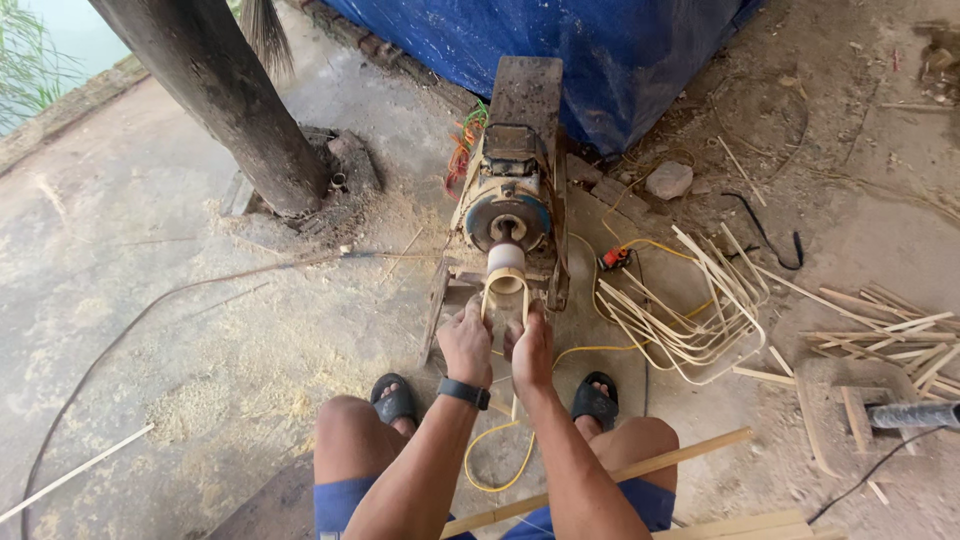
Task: The person uses a specialized motor-driven tool to shape and bend thin bamboo strips into a curved U-shape, working on them one at a time and adding them to a stack on the ground.
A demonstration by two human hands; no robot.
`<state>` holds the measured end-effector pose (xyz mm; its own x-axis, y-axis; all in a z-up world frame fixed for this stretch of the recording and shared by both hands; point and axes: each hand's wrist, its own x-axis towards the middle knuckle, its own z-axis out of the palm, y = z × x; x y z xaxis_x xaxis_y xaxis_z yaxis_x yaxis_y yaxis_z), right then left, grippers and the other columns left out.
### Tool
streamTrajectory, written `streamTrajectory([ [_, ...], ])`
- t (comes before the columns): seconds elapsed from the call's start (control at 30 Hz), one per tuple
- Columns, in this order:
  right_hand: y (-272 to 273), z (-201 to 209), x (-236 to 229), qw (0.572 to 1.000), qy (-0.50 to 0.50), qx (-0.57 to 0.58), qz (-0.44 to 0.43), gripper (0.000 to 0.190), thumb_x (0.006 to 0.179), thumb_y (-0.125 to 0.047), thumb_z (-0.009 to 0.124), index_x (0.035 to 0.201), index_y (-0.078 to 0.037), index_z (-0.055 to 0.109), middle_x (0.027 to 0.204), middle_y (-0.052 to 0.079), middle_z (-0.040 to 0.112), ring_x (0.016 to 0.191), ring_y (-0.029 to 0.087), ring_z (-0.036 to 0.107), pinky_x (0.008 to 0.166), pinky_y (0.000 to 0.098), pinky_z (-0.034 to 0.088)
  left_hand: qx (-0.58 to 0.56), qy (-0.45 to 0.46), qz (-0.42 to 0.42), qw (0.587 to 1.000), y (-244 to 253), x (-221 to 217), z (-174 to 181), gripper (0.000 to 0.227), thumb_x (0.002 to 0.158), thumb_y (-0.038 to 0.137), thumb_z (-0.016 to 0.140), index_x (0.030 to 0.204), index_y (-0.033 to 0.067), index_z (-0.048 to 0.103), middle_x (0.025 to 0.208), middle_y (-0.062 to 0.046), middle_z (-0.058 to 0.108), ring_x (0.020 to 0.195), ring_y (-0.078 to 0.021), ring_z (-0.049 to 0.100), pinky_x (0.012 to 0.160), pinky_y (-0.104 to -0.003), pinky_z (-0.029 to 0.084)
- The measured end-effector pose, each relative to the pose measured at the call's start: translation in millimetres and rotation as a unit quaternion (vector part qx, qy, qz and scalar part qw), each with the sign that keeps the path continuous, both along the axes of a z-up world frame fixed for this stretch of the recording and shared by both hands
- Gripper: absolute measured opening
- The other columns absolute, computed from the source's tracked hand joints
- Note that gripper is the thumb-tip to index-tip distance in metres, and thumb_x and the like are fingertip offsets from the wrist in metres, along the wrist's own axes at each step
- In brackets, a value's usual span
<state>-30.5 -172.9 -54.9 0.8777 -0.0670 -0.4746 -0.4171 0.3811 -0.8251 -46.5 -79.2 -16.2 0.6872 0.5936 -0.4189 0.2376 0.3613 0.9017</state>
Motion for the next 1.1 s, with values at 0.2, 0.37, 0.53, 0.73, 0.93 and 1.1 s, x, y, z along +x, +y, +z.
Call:
streamTrajectory([
  [0.2, -28.3, 31.6, -18.9, 0.986, -0.114, 0.073, 0.095, 0.051, 0.109, -0.056, 0.038, 0.086, -0.014, 0.055, 0.066, -0.005, 0.042, 0.054, 0.008, 0.039, 0.049, 0.0247, 0.032, -0.11, -0.083, 0.031, 0.99, -6.5, -8.6, 17.3, 0.043, 0.101, 0.032, 0.065, 0.069, 0.0029, 0.063, 0.061, 0.0, 0.056, 0.052, -0.0081, 0.046, 0.048, -0.028, 0.034],
  [0.37, -127.1, 66.9, -14.8, 0.63, -0.509, -0.584, 0.054, 0.026, 0.11, -0.025, 0.046, 0.105, -0.007, 0.062, 0.102, 0.014, 0.057, 0.09, 0.035, 0.058, 0.077, 0.0472, 0.048, 0.106, -0.027, -0.161, 0.981, -19.0, -25.2, 46.9, 0.059, 0.103, 0.044, 0.061, 0.072, -0.0047, 0.072, 0.058, -0.002, 0.056, 0.052, -0.009, 0.046, 0.047, -0.028, 0.034],
  [0.53, -278.6, 41.0, -13.3, 0.695, -0.274, -0.66, 0.084, 0.024, 0.095, -0.013, 0.057, 0.115, -0.001, 0.065, 0.115, 0.019, 0.064, 0.089, 0.04, 0.067, 0.076, 0.0491, 0.056, 0.336, -0.202, -0.276, 0.878, -59.8, -48.1, 59.7, 0.045, 0.099, 0.043, 0.069, 0.101, -0.0016, 0.075, 0.087, -0.017, 0.066, 0.077, -0.0259, 0.06, 0.064, -0.038, 0.05],
  [0.73, -406.0, 9.7, -14.1, 0.769, 0.09, -0.63, 0.051, 0.022, 0.105, -0.021, 0.06, 0.111, -0.004, 0.072, 0.09, 0.021, 0.074, 0.083, 0.033, 0.074, 0.076, 0.0455, 0.055, 0.352, 0.031, -0.63, 0.691, -43.7, -101.3, 56.5, 0.043, 0.089, 0.047, 0.076, 0.102, 0.0056, 0.076, 0.092, -0.02, 0.073, 0.084, -0.0316, 0.07, 0.075, -0.044, 0.055],
  [0.93, -446.5, -31.4, 2.7, 0.93, 0.166, -0.302, -0.126, 0.036, 0.111, -0.019, 0.052, 0.106, 0.015, 0.062, 0.09, 0.025, 0.074, 0.069, 0.028, 0.075, 0.063, 0.0334, 0.064, 0.095, 0.081, -0.728, 0.674, -12.3, -170.2, 40.0, 0.029, 0.094, 0.031, 0.072, 0.107, 0.0046, 0.077, 0.075, -0.004, 0.073, 0.062, -0.0122, 0.066, 0.058, -0.03, 0.054],
  [1.1, -420.7, -7.6, -7.2, 0.875, -0.029, -0.484, -0.007, 0.026, 0.106, -0.02, 0.051, 0.109, 0.001, 0.067, 0.095, 0.014, 0.073, 0.078, 0.023, 0.074, 0.07, 0.0385, 0.057, 0.066, 0.161, -0.685, 0.707, -14.5, -173.7, 31.2, 0.027, 0.101, 0.024, 0.063, 0.102, 0.0014, 0.077, 0.068, -0.002, 0.069, 0.053, -0.0093, 0.06, 0.05, -0.025, 0.048],
])
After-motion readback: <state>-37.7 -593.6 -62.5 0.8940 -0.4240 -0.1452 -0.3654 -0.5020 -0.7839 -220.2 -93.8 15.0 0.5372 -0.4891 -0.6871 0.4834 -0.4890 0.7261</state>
